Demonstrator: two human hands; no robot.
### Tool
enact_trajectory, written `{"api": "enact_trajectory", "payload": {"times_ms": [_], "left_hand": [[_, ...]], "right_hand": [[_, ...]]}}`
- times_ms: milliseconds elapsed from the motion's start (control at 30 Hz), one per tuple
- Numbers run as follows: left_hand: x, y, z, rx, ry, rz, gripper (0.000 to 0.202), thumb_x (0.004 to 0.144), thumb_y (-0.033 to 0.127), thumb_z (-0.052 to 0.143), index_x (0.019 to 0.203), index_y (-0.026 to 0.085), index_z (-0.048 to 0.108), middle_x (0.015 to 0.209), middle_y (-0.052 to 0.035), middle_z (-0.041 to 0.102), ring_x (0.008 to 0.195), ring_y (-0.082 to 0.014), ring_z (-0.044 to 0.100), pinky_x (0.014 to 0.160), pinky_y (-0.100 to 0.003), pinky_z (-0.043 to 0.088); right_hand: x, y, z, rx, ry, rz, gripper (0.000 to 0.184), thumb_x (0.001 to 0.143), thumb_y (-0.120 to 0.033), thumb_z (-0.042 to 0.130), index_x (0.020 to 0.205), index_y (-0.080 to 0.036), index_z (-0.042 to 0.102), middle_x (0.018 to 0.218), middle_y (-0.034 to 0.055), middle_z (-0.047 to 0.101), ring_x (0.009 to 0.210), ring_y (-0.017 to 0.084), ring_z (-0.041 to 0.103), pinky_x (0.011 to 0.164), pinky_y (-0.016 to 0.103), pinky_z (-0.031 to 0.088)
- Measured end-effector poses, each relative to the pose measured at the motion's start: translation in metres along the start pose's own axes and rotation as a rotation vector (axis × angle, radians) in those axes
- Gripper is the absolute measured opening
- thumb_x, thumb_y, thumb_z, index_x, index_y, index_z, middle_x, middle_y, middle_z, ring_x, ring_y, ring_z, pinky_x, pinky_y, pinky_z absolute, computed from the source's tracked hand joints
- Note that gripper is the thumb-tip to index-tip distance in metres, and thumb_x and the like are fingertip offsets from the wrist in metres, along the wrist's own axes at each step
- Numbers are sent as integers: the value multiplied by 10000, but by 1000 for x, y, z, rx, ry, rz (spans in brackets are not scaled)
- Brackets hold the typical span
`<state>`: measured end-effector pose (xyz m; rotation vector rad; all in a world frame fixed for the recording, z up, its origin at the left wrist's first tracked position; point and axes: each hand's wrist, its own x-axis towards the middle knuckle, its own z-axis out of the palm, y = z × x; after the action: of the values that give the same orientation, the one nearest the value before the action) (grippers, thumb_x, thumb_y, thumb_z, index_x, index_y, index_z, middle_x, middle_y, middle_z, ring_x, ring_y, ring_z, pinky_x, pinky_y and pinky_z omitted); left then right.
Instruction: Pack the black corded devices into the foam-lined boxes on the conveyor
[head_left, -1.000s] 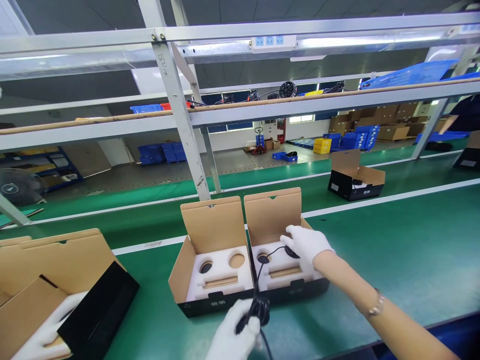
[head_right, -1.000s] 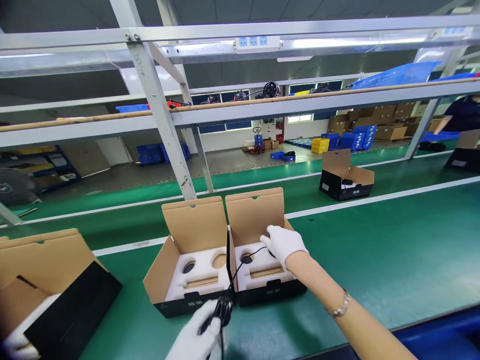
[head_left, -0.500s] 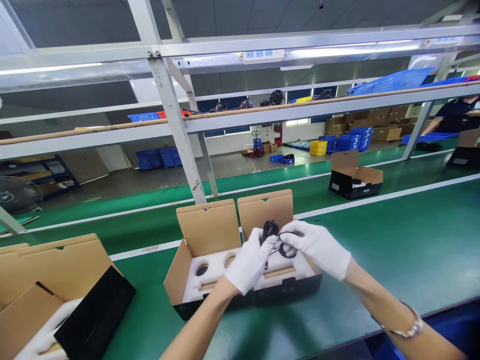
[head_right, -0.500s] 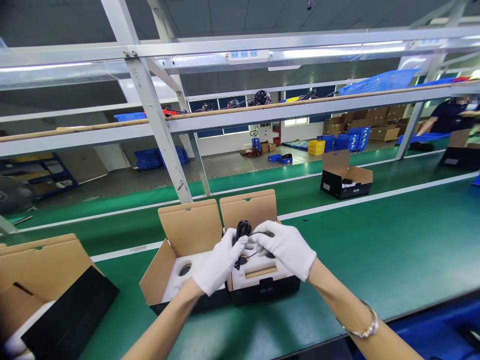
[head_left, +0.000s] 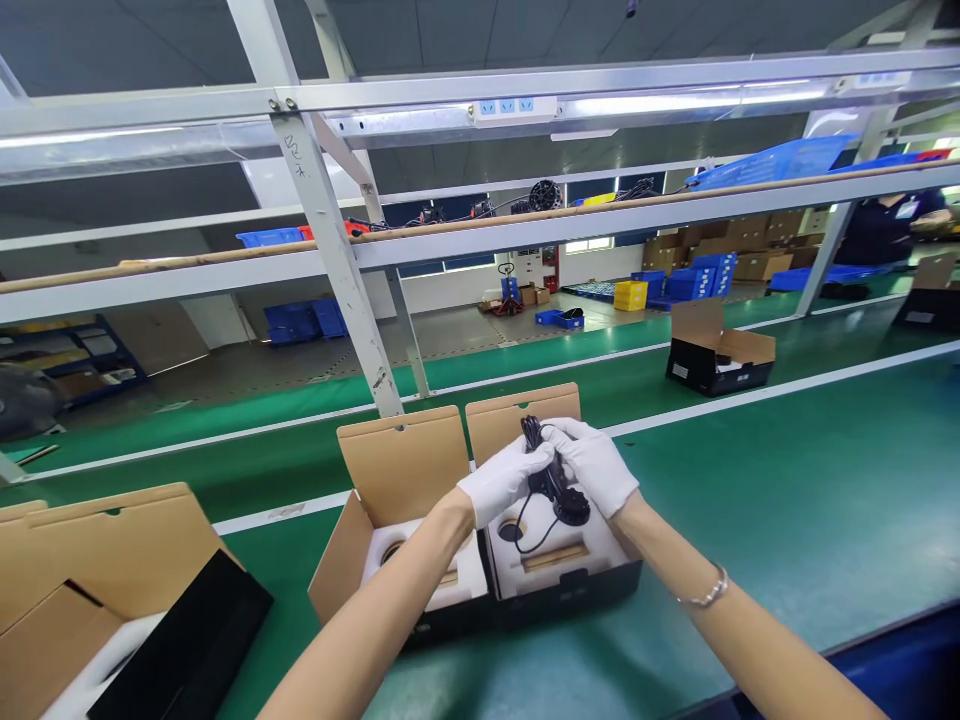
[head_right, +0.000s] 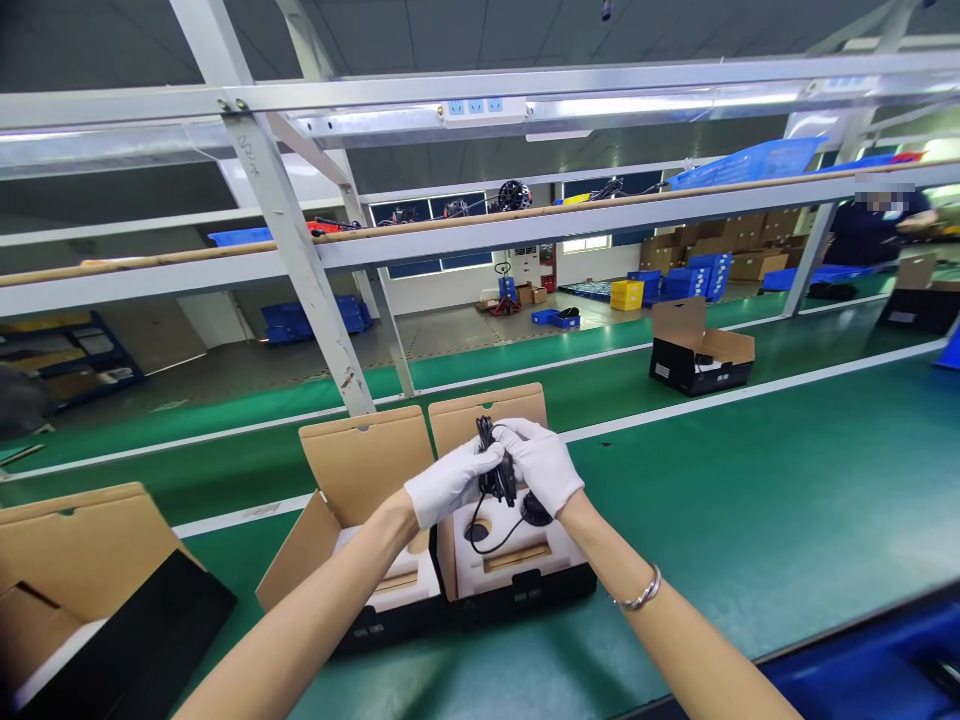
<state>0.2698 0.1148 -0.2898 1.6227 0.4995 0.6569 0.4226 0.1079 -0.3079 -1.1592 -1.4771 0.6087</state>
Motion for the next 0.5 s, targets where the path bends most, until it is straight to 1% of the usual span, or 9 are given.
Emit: {"api": "enact_trajectory", "payload": {"times_ms": [100,167,233,267,300,333,367,433,500], "left_hand": [[2,12,-14,225,1,-58,475,939,520,466,1266,179,415,893,-44,575,808,-188,609,817,-380,530],[5,17,-28,467,5,-128,400,939,498,482,1166,169,475,820,-19,560,714,-169,576,747,-371,522],[11,17,-40,723,-11,-183,335,940,466,513,1090,167,531,813,-12,566,683,-158,551,730,-372,511],[16,14,-45,835,-41,-205,321,938,456,533,1070,164,554,837,-17,578,703,-161,558,743,-377,513],[22,10,-48,932,-89,-224,318,936,453,551,1052,158,575,872,-26,592,746,-169,574,767,-384,520],[28,4,-50,1013,-148,-241,319,931,454,572,1037,154,594,917,-35,606,803,-178,592,798,-390,527],[34,-2,-51,1084,-212,-260,320,925,453,591,1028,151,609,957,-43,619,855,-188,604,826,-397,532],[46,-15,-50,1200,-326,-304,316,920,442,610,1031,146,623,996,-53,638,911,-202,621,861,-414,540],[52,-26,-49,1295,-390,-353,306,928,430,605,1050,150,627,1042,-62,646,945,-206,626,881,-421,543]], "right_hand": [[2,0,-12,-102,-68,19,419,929,-454,471,1185,-202,686,958,43,759,822,192,686,769,318,552],[-1,1,-21,-292,-63,-39,415,942,-370,467,1277,-192,634,1085,60,743,909,201,685,832,328,543],[-6,3,-25,-586,-41,-219,456,941,-237,444,1383,-189,548,1350,91,627,1097,227,631,956,362,495],[-9,4,-23,-747,-59,-327,498,935,-196,442,1430,-195,497,1459,98,535,1138,245,605,978,388,477],[-11,7,-20,-896,-110,-420,537,931,-186,453,1467,-201,448,1518,107,464,1121,264,603,956,414,480],[-13,11,-14,-1019,-182,-471,570,927,-195,476,1493,-200,405,1522,124,452,1059,277,617,900,429,497],[-14,15,-7,-1108,-260,-471,598,925,-209,499,1508,-186,371,1475,146,497,989,282,629,839,430,509],[-12,26,10,-1194,-360,-368,600,940,-208,485,1514,-126,332,1282,171,627,937,295,638,780,420,514],[-8,38,25,-1205,-396,-244,525,967,-163,407,1483,-78,361,1104,170,688,955,304,655,781,410,519]]}}
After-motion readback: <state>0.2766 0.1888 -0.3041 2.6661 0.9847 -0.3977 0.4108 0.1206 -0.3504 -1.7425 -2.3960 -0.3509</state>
